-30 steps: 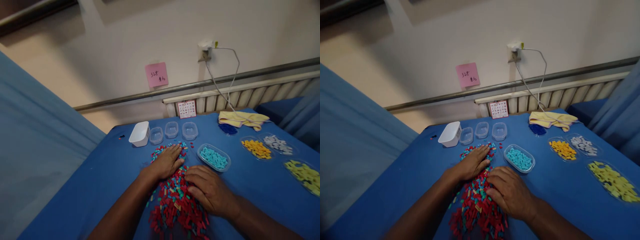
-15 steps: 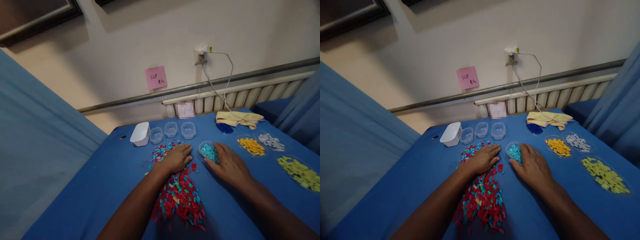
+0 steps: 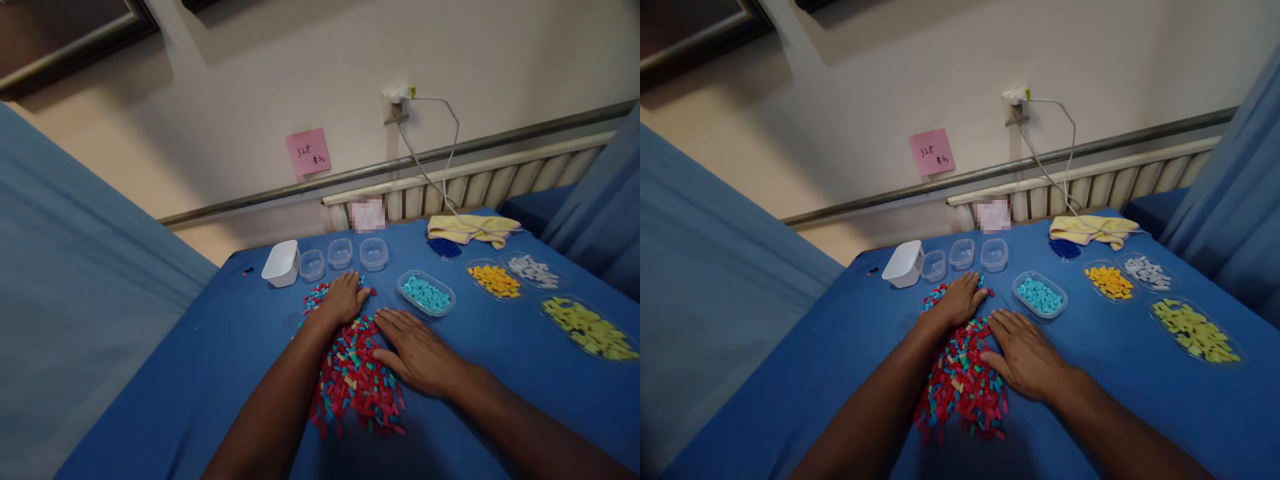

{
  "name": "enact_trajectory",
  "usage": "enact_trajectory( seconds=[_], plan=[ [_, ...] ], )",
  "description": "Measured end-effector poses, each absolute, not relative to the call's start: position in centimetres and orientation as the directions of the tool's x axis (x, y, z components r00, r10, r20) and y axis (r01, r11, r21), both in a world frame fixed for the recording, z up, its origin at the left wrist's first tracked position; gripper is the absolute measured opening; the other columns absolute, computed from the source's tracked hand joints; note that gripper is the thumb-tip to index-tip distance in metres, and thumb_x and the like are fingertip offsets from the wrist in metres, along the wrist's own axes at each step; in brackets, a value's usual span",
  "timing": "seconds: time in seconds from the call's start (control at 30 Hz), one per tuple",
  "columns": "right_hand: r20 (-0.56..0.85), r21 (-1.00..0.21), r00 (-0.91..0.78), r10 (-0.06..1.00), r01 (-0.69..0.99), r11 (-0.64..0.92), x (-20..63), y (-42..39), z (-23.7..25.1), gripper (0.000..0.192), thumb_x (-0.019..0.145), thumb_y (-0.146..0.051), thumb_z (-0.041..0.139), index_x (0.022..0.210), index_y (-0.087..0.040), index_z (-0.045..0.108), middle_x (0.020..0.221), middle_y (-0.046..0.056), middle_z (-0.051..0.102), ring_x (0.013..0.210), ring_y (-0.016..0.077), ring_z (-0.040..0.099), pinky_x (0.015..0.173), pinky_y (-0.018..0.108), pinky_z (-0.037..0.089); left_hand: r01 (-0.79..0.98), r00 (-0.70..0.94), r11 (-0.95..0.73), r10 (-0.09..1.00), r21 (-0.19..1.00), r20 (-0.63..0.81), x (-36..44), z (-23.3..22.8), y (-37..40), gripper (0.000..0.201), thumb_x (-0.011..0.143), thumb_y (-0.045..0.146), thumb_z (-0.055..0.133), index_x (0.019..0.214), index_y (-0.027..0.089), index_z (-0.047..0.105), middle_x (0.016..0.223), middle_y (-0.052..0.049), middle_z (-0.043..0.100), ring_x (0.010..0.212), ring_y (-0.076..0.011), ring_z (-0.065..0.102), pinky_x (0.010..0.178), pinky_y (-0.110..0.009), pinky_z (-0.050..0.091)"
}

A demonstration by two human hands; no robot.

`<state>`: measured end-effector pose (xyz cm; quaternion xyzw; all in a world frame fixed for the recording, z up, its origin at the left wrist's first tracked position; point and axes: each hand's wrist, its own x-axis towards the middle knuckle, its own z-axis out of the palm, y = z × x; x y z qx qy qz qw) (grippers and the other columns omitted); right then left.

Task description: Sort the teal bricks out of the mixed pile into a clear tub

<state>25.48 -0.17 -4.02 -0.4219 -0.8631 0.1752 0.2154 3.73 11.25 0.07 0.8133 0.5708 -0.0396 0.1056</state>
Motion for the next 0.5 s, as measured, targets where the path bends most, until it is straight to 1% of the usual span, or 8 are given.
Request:
enact_trajectory(
  seconds=[0.1, 0.17, 0.23, 0.27, 0.33, 0.4, 0.43, 0.5],
  plan=[
    [0.237, -0.463, -0.547, 0.803, 0.663, 0.588, 25.9, 0.3, -4.2, 0.061, 0.116, -0.05, 0.051, 0.163, -0.012, 0.062, 0.167, 0.02, 0.062, 0.155, 0.039, 0.059, 0.131, 0.062, 0.047, 0.925, 0.379, -0.362, 0.907, 0.119, -0.182, 2.6, 0.6, 7.8, 0.079, 0.118, 0.059, 0.032, 0.177, 0.006, 0.037, 0.185, -0.023, 0.027, 0.175, -0.0369, 0.024, 0.143, -0.057, 0.018],
    [0.262, -0.454, -0.54, 0.8, 0.662, 0.596, 26.0, 0.5, -4.1, 0.057, 0.116, -0.045, 0.051, 0.162, -0.013, 0.064, 0.165, 0.02, 0.064, 0.154, 0.0385, 0.061, 0.13, 0.062, 0.048, 0.93, 0.363, -0.351, 0.922, 0.108, -0.134, 1.6, 1.2, 5.2, 0.076, 0.119, 0.058, 0.029, 0.178, 0.011, 0.037, 0.187, -0.02, 0.023, 0.176, -0.0362, 0.019, 0.143, -0.061, 0.013],
    [0.278, -0.457, -0.568, 0.775, 0.632, 0.627, 26.0, 0.5, -3.8, 0.054, 0.116, -0.043, 0.051, 0.16, -0.015, 0.065, 0.164, 0.019, 0.065, 0.153, 0.0373, 0.062, 0.129, 0.061, 0.049, 0.933, 0.347, -0.335, 0.934, 0.135, -0.085, 0.8, 1.7, 2.6, 0.075, 0.119, 0.06, 0.027, 0.18, 0.016, 0.035, 0.188, -0.018, 0.021, 0.177, -0.0343, 0.016, 0.143, -0.064, 0.014],
    [0.281, -0.463, -0.594, 0.754, 0.604, 0.649, 26.0, 0.4, -3.7, 0.052, 0.116, -0.043, 0.051, 0.158, -0.016, 0.067, 0.163, 0.018, 0.067, 0.151, 0.0359, 0.064, 0.128, 0.059, 0.05, 0.923, 0.365, -0.348, 0.927, 0.166, -0.086, 0.6, 1.9, 1.4, 0.075, 0.119, 0.061, 0.026, 0.18, 0.018, 0.034, 0.188, -0.017, 0.021, 0.177, -0.0333, 0.017, 0.143, -0.063, 0.016],
    [0.288, -0.478, -0.642, 0.711, 0.546, 0.688, 26.0, 0.2, -3.7, 0.048, 0.118, -0.041, 0.047, 0.153, -0.019, 0.071, 0.157, 0.016, 0.072, 0.145, 0.0326, 0.069, 0.125, 0.055, 0.054, 0.89, 0.429, -0.392, 0.892, 0.234, -0.138, 0.3, 2.1, -0.7, 0.078, 0.118, 0.065, 0.028, 0.18, 0.019, 0.035, 0.187, -0.017, 0.023, 0.176, -0.0322, 0.019, 0.143, -0.061, 0.02],
    [0.304, -0.484, -0.649, 0.697, 0.525, 0.7, 26.0, 0.1, -3.9, 0.047, 0.119, -0.039, 0.043, 0.149, -0.02, 0.074, 0.153, 0.016, 0.074, 0.141, 0.0314, 0.072, 0.123, 0.054, 0.056, 0.87, 0.466, -0.406, 0.863, 0.278, -0.198, 0.4, 2.2, -2.4, 0.081, 0.118, 0.068, 0.03, 0.179, 0.016, 0.038, 0.186, -0.018, 0.025, 0.175, -0.0325, 0.023, 0.143, -0.058, 0.022],
    [0.316, -0.482, -0.639, 0.701, 0.528, 0.699, 26.0, 0.1, -4.2, 0.047, 0.119, -0.039, 0.044, 0.15, -0.02, 0.073, 0.154, 0.016, 0.074, 0.142, 0.032, 0.071, 0.123, 0.055, 0.056, 0.869, 0.467, -0.401, 0.858, 0.29, -0.215, 0.4, 2.3, -3.0, 0.081, 0.118, 0.068, 0.03, 0.179, 0.015, 0.039, 0.186, -0.018, 0.027, 0.175, -0.0326, 0.025, 0.143, -0.058, 0.022],
    [0.338, -0.475, -0.614, 0.713, 0.543, 0.692, 25.9, 0.2, -4.7, 0.049, 0.118, -0.04, 0.046, 0.156, -0.019, 0.069, 0.16, 0.017, 0.069, 0.15, 0.0336, 0.066, 0.127, 0.059, 0.053, 0.874, 0.456, -0.388, 0.863, 0.294, -0.218, 0.5, 2.7, -4.1, 0.078, 0.118, 0.066, 0.03, 0.178, 0.016, 0.042, 0.184, -0.017, 0.032, 0.174, -0.0327, 0.028, 0.143, -0.059, 0.021]
  ],
)
